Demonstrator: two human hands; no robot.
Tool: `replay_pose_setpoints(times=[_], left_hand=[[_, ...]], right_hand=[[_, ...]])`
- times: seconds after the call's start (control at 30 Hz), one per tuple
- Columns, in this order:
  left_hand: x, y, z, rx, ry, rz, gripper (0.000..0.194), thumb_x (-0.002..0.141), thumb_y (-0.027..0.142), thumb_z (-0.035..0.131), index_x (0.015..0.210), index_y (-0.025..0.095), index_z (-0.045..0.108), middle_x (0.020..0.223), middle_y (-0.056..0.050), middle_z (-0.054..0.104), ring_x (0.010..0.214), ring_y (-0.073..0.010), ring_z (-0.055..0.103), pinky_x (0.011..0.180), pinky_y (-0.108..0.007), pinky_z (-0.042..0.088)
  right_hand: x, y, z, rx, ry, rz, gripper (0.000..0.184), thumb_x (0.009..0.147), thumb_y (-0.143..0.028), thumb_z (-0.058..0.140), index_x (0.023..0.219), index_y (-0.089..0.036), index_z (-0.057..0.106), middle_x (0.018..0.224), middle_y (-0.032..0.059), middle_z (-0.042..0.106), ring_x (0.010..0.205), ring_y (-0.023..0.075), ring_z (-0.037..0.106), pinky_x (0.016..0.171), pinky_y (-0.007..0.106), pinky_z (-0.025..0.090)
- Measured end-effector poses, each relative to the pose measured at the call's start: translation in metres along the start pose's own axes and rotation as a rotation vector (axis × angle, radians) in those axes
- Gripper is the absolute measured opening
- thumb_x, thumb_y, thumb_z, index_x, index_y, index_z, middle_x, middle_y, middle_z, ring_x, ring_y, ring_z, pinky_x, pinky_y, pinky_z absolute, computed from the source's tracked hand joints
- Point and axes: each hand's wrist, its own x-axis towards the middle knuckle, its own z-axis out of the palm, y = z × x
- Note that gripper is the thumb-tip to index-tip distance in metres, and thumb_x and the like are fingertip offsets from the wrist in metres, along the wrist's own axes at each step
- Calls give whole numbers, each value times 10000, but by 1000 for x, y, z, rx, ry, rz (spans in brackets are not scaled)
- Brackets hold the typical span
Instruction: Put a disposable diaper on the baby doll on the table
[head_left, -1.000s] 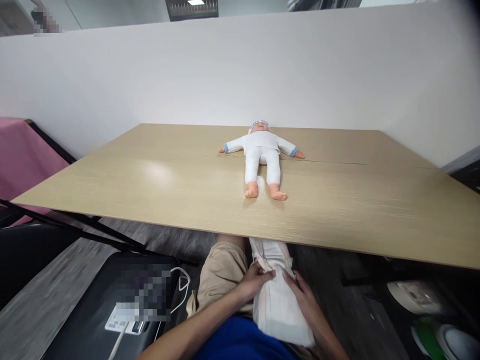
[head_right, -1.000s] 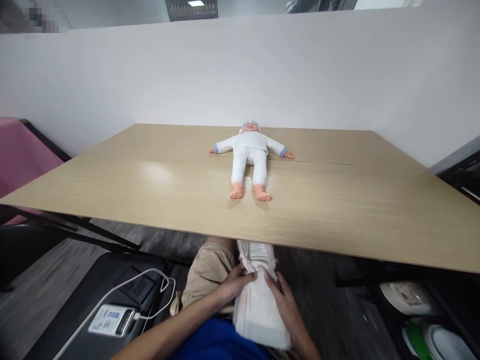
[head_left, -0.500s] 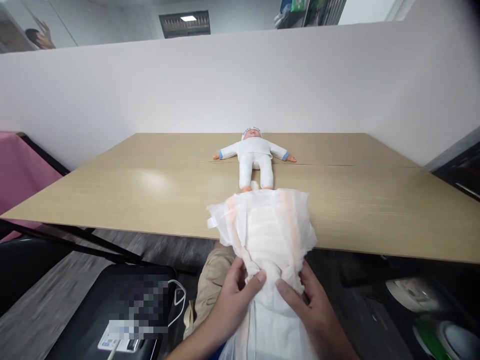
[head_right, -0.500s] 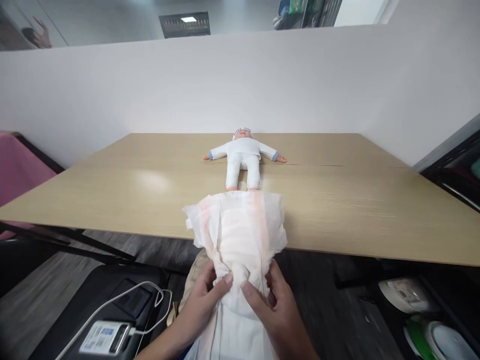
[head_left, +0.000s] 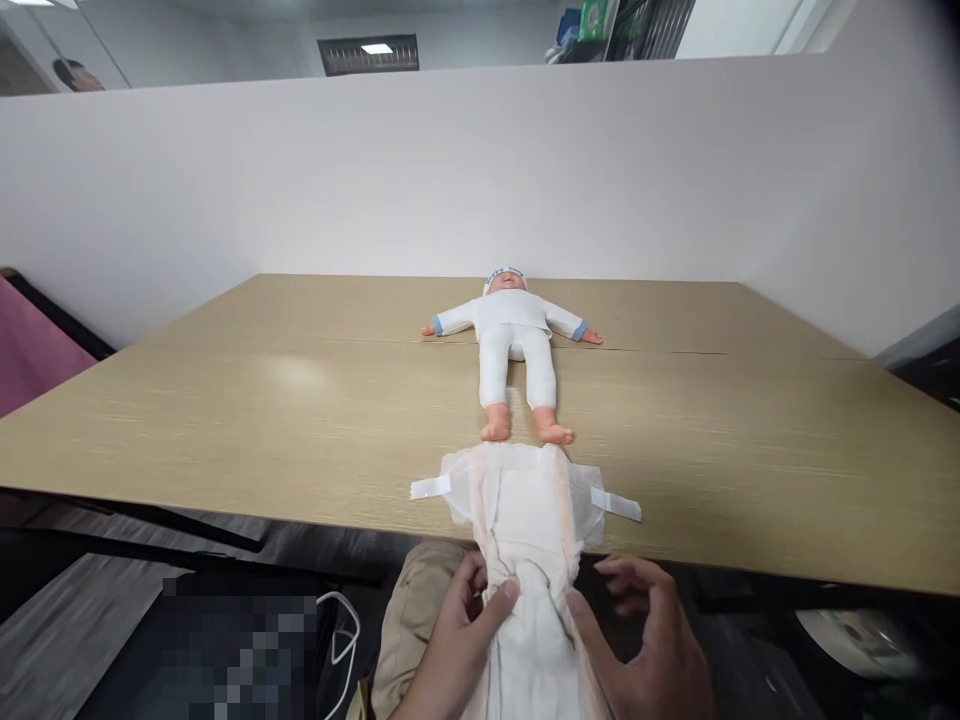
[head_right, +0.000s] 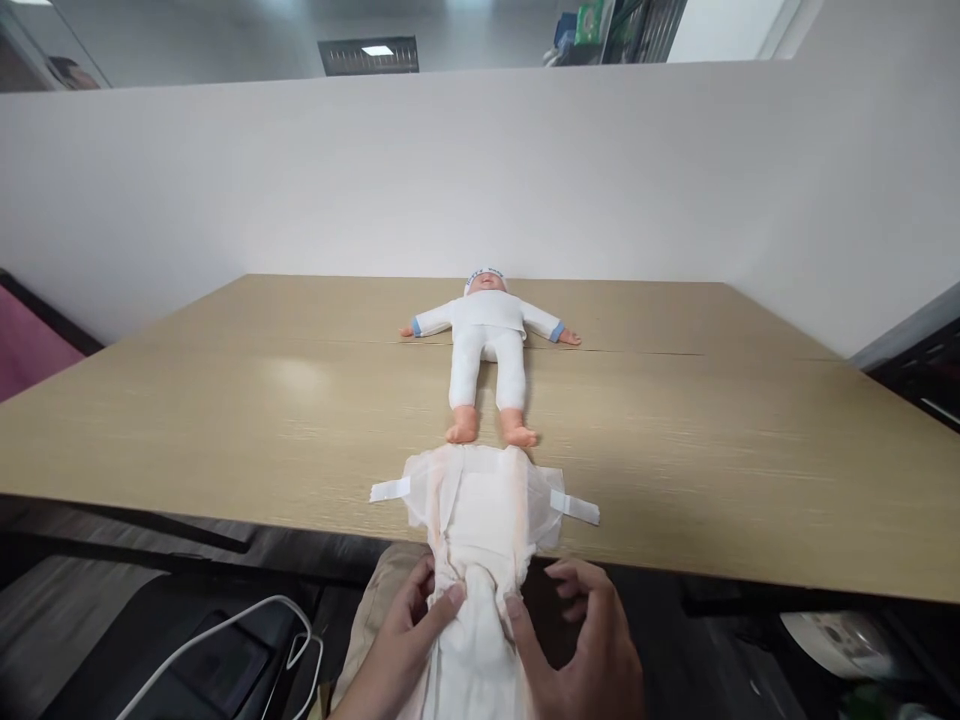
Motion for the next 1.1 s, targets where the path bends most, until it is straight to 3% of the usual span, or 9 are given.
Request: replay_pose_setpoints(times=[0.07, 0.17, 0.37, 0.5, 0.63, 0.77, 0.9, 1.0, 1.1], left_hand=[[1, -2, -2, 6, -6, -24, 640, 760, 722, 913, 1179, 264, 759, 1121, -105, 822, 1132, -336, 763, 1021, -451, 622], [3, -2, -4, 52, -37, -6, 616, 791, 739, 876, 1171, 276, 731, 1161, -82, 799, 1160, -308, 737, 1054, -428, 595], [-9, 39, -26, 533, -144, 73, 503, 1024, 689, 631, 1268, 256, 713, 1172, -76, 790, 1101, -261, 728, 1001, -374, 554], [-5, 92, -39, 957, -87, 361, 311, 1119, 501, 552, 1093, 255, 742, 1080, -52, 796, 998, -230, 731, 920, -347, 543], [62, 133, -37, 1268, 52, 830, 186, 1099, 285, 565, 1208, 224, 704, 1227, -106, 771, 1152, -284, 690, 1028, -430, 542], [162, 153, -18, 1567, 108, 924, 682, 922, 78, 650, 1588, 188, 551, 1657, -213, 543, 1471, -413, 533, 1179, -580, 469], [225, 163, 0, 1734, -330, 1110, 1044, 791, -5, 678, 1744, 285, 365, 1859, -173, 253, 1665, -409, 331, 1281, -566, 363], [246, 172, 9, 1816, -666, 1209, 994, 804, -47, 624, 1702, 341, 446, 1868, -91, 285, 1699, -354, 300, 1338, -520, 291], [258, 178, 15, 1746, -824, 1243, 835, 835, 18, 647, 1617, 296, 552, 1831, -89, 383, 1679, -354, 336, 1327, -522, 316]], right_hand=[[16, -9, 2, -64, 35, -241, 438, 991, -581, 749, 1258, -250, 641, 1210, 115, 761, 1072, 300, 735, 924, 458, 620], [50, -33, 16, -102, -172, -484, 321, 1087, -414, 638, 1379, -280, 657, 1458, 110, 703, 1427, 320, 621, 1192, 541, 537], [98, -42, 53, -288, -482, -542, 525, 1141, -402, 517, 1652, -291, 560, 1767, 107, 467, 1664, 327, 392, 1334, 609, 412], [100, -25, 61, -329, -501, -554, 604, 1148, -440, 497, 1737, -317, 440, 1832, 63, 363, 1704, 303, 328, 1369, 614, 359], [97, -21, 62, -342, -497, -561, 603, 1154, -467, 483, 1737, -318, 443, 1841, 47, 341, 1713, 288, 309, 1387, 591, 331], [98, -22, 63, -347, -496, -564, 589, 1157, -455, 471, 1730, -320, 455, 1840, 46, 345, 1708, 287, 321, 1384, 593, 331], [99, -23, 63, -319, -489, -557, 610, 1147, -438, 498, 1742, -322, 430, 1828, 67, 374, 1699, 293, 339, 1375, 605, 343], [100, -24, 63, -304, -493, -556, 620, 1139, -430, 524, 1741, -312, 433, 1816, 83, 395, 1695, 308, 349, 1369, 624, 350], [101, -25, 62, -298, -502, -548, 639, 1136, -434, 535, 1753, -334, 405, 1816, 76, 396, 1694, 314, 353, 1364, 635, 361]])
